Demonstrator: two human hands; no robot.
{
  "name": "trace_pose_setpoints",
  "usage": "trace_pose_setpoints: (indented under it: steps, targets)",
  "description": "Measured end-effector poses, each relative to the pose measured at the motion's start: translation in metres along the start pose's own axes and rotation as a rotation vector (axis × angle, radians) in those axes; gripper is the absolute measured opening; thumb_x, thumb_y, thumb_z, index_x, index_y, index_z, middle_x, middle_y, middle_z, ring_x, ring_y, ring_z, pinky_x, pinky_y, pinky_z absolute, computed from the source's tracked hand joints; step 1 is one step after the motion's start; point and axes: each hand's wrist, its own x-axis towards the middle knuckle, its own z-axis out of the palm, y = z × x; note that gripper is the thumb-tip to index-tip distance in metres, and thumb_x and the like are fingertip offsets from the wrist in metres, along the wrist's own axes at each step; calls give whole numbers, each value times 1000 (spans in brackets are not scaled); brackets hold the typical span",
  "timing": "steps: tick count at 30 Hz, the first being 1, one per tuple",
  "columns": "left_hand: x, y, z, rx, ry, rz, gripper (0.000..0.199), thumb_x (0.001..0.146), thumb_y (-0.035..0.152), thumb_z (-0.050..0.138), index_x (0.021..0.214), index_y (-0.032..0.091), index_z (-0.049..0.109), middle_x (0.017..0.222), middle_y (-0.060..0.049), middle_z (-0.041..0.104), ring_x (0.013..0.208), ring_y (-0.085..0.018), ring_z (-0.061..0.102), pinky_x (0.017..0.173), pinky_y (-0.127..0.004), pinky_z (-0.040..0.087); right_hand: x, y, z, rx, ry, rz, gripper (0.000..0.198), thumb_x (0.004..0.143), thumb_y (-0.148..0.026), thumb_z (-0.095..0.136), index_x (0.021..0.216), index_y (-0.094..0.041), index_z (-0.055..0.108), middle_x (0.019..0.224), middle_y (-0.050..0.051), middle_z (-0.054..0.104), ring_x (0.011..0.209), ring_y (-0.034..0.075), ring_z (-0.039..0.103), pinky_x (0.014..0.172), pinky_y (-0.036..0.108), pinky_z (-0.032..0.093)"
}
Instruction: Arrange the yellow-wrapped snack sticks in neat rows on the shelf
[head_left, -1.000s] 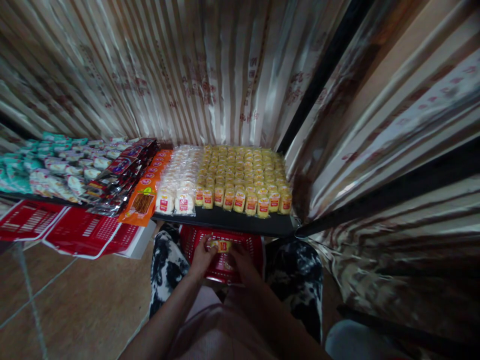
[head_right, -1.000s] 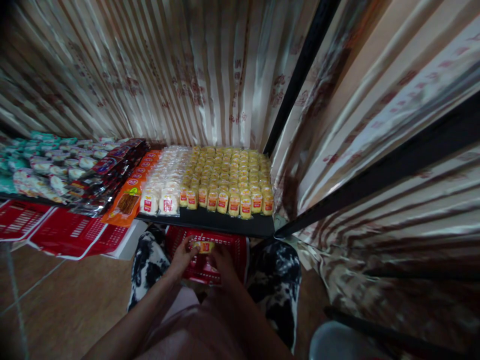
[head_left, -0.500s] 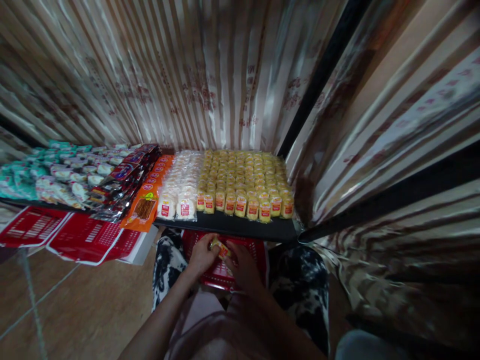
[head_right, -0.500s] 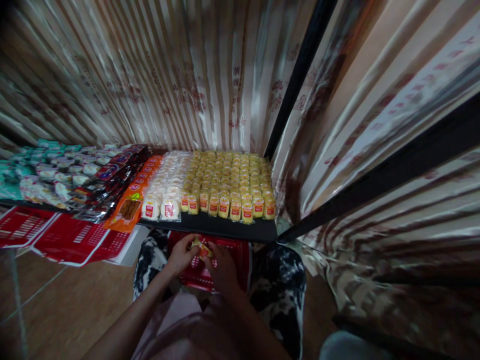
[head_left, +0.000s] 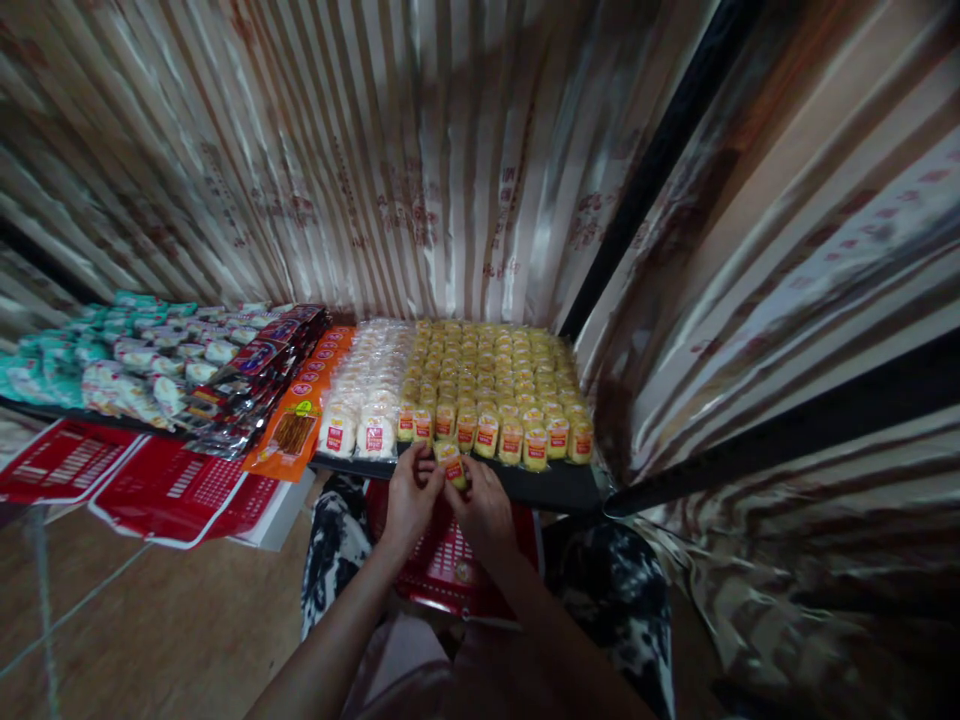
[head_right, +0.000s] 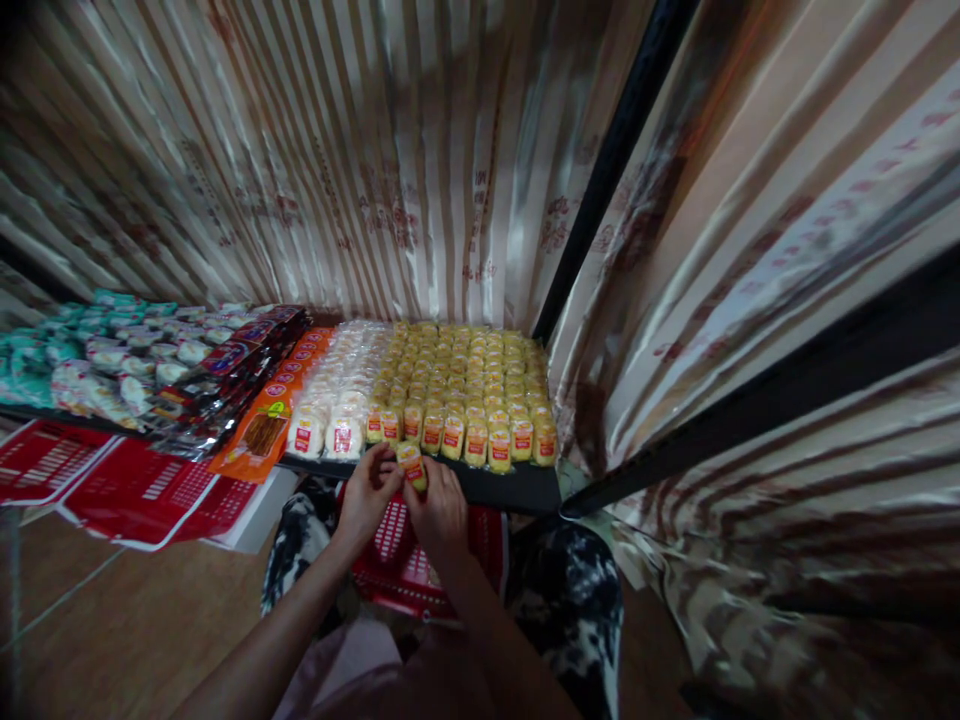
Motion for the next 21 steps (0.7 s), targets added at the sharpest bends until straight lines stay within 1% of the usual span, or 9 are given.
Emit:
trace_pose_setpoints:
  steps: [2,4,6,9,13,17,21]
  targets:
    - [1,-1,2,57,68,43,36,78,22,54,114,15,50,104,-9,58,90,-15,59,76,-27,50,9,-2,9,63,59,48,29,82,-34,50,105,-16,54,92,9,62,80,20,58,71,31,48]
    - [1,-1,3,173,97,93,31,79,20,52,110,17,53,104,-8,58,94,-16,57,81,-29,49,15,-4,18,112,103,103,27,82,-35,49,102,-17,51,91,9,59,76,18,57,67,29,48]
    - [1,-1,3,269,81,139,27,80,19,48,106,17,56,105,-8,58,97,-17,56,87,-32,46,20,-4,26,134,136,145,25,83,-37,47,99,-18,49,90,8,57,74,17,56,65,29,48]
    - [4,-3,3,327,27,169,30,82,18,44,109,17,56,111,-8,56,104,-17,54,96,-33,41,23,-1,37,134,149,179,22,85,-39,45,93,-18,48,84,6,54,72,17,55,63,29,47]
    - [9,-6,4,360,-15,182,35,83,19,41,115,17,55,114,-8,55,108,-17,52,100,-34,38,23,9,46,161,131,142,18,86,-36,42,86,-20,49,80,5,55,72,17,54,66,29,47]
    - [11,-7,7,347,-46,163,36,83,20,41,115,16,56,112,-9,54,107,-17,52,100,-32,39,20,15,49,181,117,112,18,87,-33,41,88,-20,52,81,6,57,74,17,55,68,30,47]
    - [12,-10,9,349,-43,150,37,84,20,39,116,13,56,114,-10,52,109,-18,50,101,-34,37,22,17,48,191,117,63,18,88,-27,38,91,-19,54,89,7,57,78,16,55,73,29,48]
